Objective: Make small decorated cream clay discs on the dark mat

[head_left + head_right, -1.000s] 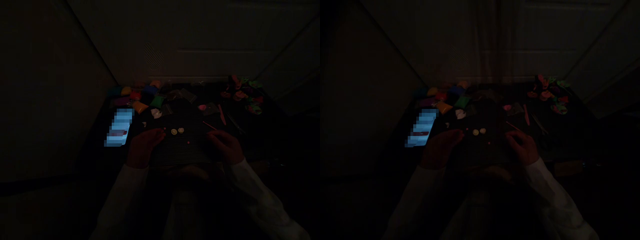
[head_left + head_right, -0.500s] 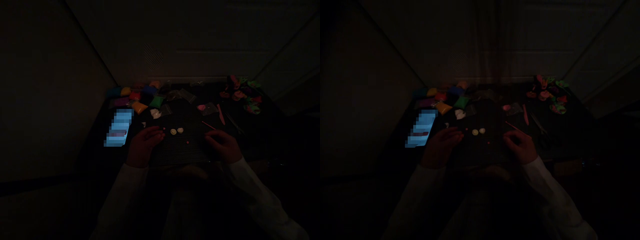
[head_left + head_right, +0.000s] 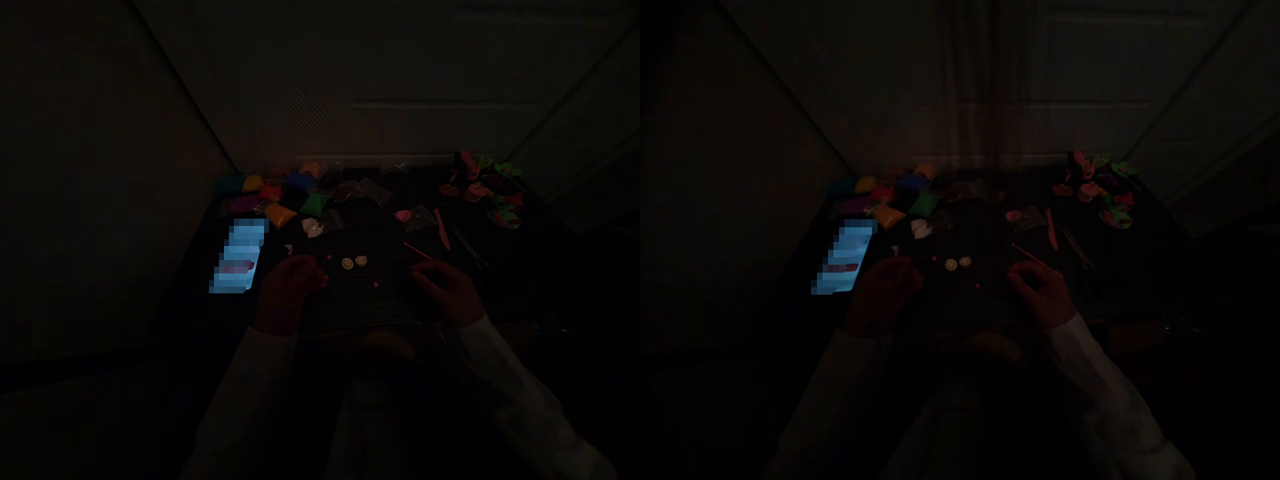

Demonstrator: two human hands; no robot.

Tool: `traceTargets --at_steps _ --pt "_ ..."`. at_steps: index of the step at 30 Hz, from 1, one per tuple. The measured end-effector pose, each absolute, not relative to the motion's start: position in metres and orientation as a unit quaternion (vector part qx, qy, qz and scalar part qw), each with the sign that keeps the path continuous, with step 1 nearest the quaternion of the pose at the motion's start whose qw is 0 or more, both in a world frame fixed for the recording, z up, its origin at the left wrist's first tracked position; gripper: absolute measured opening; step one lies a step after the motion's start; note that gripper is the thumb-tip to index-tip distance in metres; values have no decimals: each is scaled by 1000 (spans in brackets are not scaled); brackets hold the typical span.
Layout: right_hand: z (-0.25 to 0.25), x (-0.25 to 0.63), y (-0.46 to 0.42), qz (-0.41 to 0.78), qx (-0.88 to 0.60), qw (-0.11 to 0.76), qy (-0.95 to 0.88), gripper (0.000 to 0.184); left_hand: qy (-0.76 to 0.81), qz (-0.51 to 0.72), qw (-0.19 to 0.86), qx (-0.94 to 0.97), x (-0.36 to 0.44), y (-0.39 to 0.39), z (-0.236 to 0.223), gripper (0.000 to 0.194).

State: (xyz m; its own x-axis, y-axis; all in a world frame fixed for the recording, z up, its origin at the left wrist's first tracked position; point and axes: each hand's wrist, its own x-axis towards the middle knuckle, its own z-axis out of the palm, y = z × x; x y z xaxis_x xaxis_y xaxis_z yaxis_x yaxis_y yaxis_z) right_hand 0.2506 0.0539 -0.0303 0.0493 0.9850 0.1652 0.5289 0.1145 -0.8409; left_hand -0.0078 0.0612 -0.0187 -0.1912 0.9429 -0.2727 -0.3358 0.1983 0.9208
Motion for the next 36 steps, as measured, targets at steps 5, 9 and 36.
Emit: traceTargets --at_steps 5,9,36 --pt "-31 250 54 281 -600 405 -630 19 525 570 564 286 -8 62 -18 23" --pt "-29 249 54 281 -600 403 -632 19 513 577 565 291 -8 61 -17 25" --pt "-30 249 54 307 -598 401 -622 19 424 635 583 277 -12 62 -18 39"
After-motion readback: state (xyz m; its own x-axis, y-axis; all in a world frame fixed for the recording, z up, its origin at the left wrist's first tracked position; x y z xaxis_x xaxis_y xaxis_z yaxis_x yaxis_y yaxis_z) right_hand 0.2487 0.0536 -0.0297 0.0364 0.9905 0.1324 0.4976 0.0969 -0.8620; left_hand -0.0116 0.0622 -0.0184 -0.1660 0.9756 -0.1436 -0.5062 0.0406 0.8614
